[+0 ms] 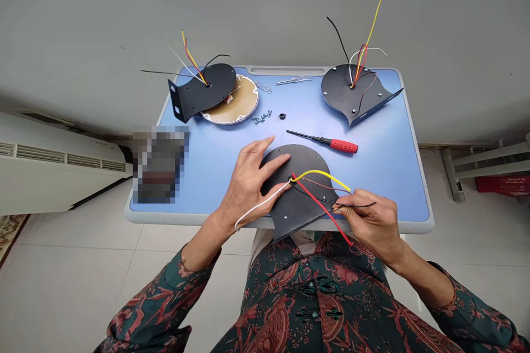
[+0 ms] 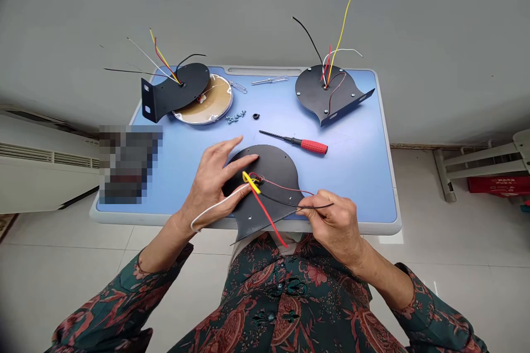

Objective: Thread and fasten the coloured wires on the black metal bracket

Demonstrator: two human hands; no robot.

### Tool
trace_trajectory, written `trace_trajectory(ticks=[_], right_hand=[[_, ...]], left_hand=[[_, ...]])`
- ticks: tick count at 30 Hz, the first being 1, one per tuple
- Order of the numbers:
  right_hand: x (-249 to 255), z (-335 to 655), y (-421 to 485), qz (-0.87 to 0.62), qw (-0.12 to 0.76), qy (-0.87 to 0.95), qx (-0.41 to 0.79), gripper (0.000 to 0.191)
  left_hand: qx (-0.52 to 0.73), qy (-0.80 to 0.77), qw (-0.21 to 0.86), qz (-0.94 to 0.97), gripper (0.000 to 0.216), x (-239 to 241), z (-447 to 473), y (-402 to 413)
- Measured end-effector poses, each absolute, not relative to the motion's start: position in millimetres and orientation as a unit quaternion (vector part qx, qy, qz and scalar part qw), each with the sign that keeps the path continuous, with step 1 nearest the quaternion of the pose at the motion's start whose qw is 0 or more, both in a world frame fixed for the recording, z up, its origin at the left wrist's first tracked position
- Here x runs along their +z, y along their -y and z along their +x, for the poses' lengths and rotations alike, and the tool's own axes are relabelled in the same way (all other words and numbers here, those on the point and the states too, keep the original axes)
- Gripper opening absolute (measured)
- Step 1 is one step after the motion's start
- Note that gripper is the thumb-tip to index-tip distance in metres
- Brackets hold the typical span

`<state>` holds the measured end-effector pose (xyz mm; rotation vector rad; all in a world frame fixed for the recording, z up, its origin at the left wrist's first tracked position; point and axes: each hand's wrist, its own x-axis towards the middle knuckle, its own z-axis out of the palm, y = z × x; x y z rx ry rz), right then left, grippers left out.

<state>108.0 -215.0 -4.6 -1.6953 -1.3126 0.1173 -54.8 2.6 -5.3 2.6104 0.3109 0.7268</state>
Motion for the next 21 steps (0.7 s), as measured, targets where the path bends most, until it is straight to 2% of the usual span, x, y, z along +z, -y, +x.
trace_trajectory(ticks=[2,6,9,16,21], right_hand=[[-5,109,215,-0.693,0.480,0.536,0.050,0.013],[-3,109,215,-0.693,0.473,0.542,0.055,0.017],[0,109,215,-0.698,0.458,0.548,0.054,0.019],[2,109,214,-0.695,0.457,0.554,0.045,0.017],[1,108,215,-0.694,0.455,0.556,0.040,0.016]], left_hand=[[0.291,-0.070,0.189,0.935,0.032,-3,-50,-1],[0.317,-0.016,0.270,0.909,0.009,1,-39,3],[0.320,-0.026,0.291,0.901,0.013,0,-35,8],[0.330,-0.090,0.210,0.916,0.017,-5,-36,23],[0.326,-0.112,0.236,0.909,0.013,-11,-35,24]])
